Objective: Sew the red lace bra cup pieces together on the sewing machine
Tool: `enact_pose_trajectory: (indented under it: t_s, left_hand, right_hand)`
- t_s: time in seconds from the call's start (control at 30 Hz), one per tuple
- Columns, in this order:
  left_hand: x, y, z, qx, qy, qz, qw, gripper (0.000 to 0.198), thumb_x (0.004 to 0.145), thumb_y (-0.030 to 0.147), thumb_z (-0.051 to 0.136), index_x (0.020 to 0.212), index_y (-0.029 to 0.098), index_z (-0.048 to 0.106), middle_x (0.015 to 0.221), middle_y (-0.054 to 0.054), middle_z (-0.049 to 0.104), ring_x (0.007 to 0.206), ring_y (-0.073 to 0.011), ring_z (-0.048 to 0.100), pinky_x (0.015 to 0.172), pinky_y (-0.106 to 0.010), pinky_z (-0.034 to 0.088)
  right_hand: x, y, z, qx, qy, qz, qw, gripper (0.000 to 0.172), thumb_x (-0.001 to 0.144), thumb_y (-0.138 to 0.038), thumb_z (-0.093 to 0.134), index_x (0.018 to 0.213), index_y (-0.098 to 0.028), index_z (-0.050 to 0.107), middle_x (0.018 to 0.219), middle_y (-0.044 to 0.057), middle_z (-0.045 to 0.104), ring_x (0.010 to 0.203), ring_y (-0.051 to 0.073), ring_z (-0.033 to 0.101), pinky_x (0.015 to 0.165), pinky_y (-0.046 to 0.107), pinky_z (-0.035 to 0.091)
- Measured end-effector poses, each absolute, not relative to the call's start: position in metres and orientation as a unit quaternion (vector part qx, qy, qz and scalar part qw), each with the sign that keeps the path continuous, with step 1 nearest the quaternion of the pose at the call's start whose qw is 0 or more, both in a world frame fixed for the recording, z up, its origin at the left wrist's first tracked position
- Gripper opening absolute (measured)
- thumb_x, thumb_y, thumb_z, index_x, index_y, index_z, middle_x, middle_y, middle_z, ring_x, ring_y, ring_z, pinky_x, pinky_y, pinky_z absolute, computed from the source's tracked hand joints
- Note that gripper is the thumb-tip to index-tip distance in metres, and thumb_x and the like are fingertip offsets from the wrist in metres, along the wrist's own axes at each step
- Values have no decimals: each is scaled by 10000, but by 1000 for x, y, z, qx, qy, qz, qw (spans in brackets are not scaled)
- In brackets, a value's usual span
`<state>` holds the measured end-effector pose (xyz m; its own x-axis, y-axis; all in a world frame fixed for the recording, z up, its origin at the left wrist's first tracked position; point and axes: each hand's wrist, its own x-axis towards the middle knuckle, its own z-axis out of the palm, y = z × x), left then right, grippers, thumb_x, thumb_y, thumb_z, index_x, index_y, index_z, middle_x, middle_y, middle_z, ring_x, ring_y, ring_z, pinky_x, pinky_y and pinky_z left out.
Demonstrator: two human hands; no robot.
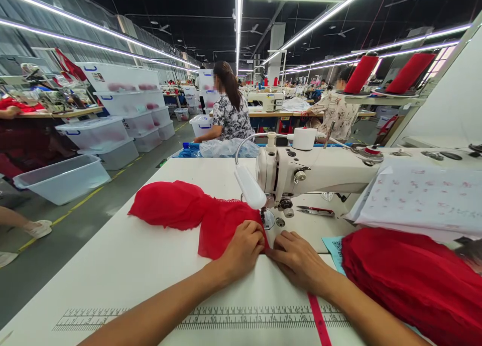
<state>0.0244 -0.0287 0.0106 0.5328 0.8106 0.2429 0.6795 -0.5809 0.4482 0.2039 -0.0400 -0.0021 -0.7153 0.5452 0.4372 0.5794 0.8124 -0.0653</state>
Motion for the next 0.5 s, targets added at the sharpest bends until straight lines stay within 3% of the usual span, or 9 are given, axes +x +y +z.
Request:
enact_pose_trajectory:
  t_s: [0.3, 0.5]
  left_hand:
    - [26, -28, 6, 871, 425, 210, 133, 173, 775, 37, 461, 690, 147, 565, 918, -66, 568, 949, -208, 470, 859, -368, 383]
    - [25, -28, 6, 873, 417, 216, 129, 214, 785, 31, 437, 661, 153, 562, 887, -55, 576, 928, -203, 476, 832, -363, 390]
  right_hand:
    - [205, -40, -2, -313, -923, -18, 224, 245, 867, -106, 409, 920, -197, 631, 732, 47, 535, 704, 166, 455, 620, 292, 338]
    - [219, -27, 0, -355, -886, 138, 265, 245, 885, -132, 399, 908, -208, 631, 780, 27, 598, 746, 148, 520, 698, 274, 398]
